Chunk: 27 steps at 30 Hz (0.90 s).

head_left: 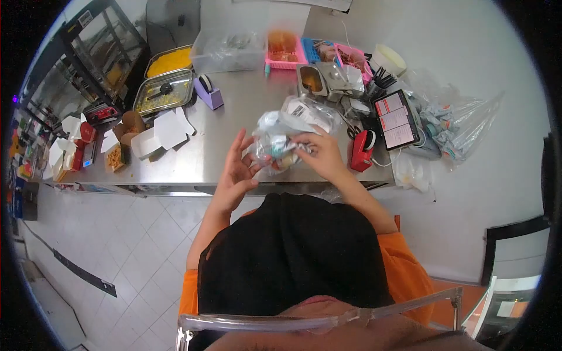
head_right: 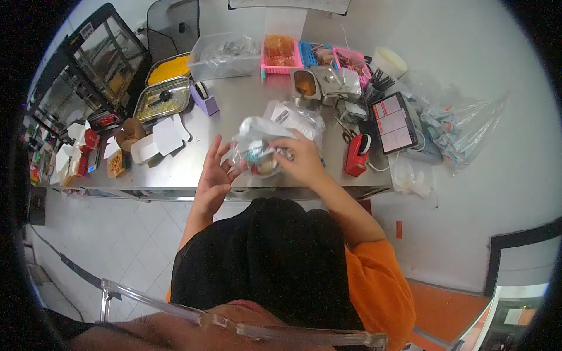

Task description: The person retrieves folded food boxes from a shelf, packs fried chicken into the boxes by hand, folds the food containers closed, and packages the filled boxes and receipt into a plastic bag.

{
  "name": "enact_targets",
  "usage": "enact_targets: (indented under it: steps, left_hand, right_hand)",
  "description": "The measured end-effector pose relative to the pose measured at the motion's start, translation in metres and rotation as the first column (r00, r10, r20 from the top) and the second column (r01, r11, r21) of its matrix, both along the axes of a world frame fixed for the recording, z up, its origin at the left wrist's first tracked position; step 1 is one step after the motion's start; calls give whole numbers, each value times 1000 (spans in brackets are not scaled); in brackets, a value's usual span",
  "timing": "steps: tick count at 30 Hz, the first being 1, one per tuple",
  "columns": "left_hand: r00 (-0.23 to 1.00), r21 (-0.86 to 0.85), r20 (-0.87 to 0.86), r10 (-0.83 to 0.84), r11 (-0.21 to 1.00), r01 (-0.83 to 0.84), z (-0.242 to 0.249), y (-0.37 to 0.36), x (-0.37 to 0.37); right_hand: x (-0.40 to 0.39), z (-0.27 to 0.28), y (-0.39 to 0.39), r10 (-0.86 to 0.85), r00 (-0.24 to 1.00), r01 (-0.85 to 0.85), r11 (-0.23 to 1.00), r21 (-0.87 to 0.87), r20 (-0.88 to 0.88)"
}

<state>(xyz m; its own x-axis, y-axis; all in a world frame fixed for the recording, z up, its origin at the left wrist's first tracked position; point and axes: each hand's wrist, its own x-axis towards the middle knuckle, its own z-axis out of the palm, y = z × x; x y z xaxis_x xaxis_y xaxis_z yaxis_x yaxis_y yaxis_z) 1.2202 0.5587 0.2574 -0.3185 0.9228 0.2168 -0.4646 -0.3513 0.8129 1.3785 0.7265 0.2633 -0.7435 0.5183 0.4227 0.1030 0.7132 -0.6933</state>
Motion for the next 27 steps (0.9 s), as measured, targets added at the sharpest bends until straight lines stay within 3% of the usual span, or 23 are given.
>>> enact_targets:
  steps: [2,3,9,12,13,16,17,18,19,20,21,23,25,27]
  left_hand:
    - [1000,-22,4,-1,1000,1,-1,-5,5]
    - [1000,-25,14,-5,1000,5,-1,-6,8]
    - [999,-14,19,-31,999,32,-1,-4,13]
    - [997,-95,-79,-15,995,8,-7,-11,7]
    - [991,-130,-132,-4,991,-13,-9,-11,6]
    - [923,-445,-363,-128,894,-51,-15,-2,5]
    - [842,-562,-487,-231,821,-100,-13,6,7]
    - [708,-487,-685,-170,830,-272,-17,13,12]
    - [525,-373,-844,-113,827,-421,-25,23,19]
    - [304,-228,-950,-65,813,-537,-31,32,25]
    - [204,-235,-969,-140,777,-584,-32,41,27]
    - [145,-267,-963,-225,759,-594,-33,60,27]
    - [114,-281,-957,-266,756,-592,-40,75,21]
    - [110,-273,-960,-258,771,-576,-54,90,12]
  right_hand:
    - [12,13,-2,134,982,-107,975,-195,132]
    - [16,9,6,178,975,-182,983,15,136]
    - [24,7,40,445,865,-479,870,119,233]
    - [33,20,47,295,955,-296,954,36,25]
    - [41,16,49,146,989,-129,947,-293,34]
    - [51,-4,67,-55,875,-156,908,-389,-481]
    - [57,-8,75,-155,822,-230,789,-569,-548]
    - [61,-11,79,-272,767,-316,627,-712,-580]
    - [59,15,61,-413,766,-290,462,-838,-492]
    - [68,3,77,-253,829,-311,534,-786,-499]
    - [85,-18,106,-87,870,-343,597,-725,-484]
    - [92,-23,118,-7,925,-290,632,-718,-379]
    - [91,6,94,-171,960,-89,568,-818,-223]
    - [93,20,77,-218,962,-34,495,-868,-162]
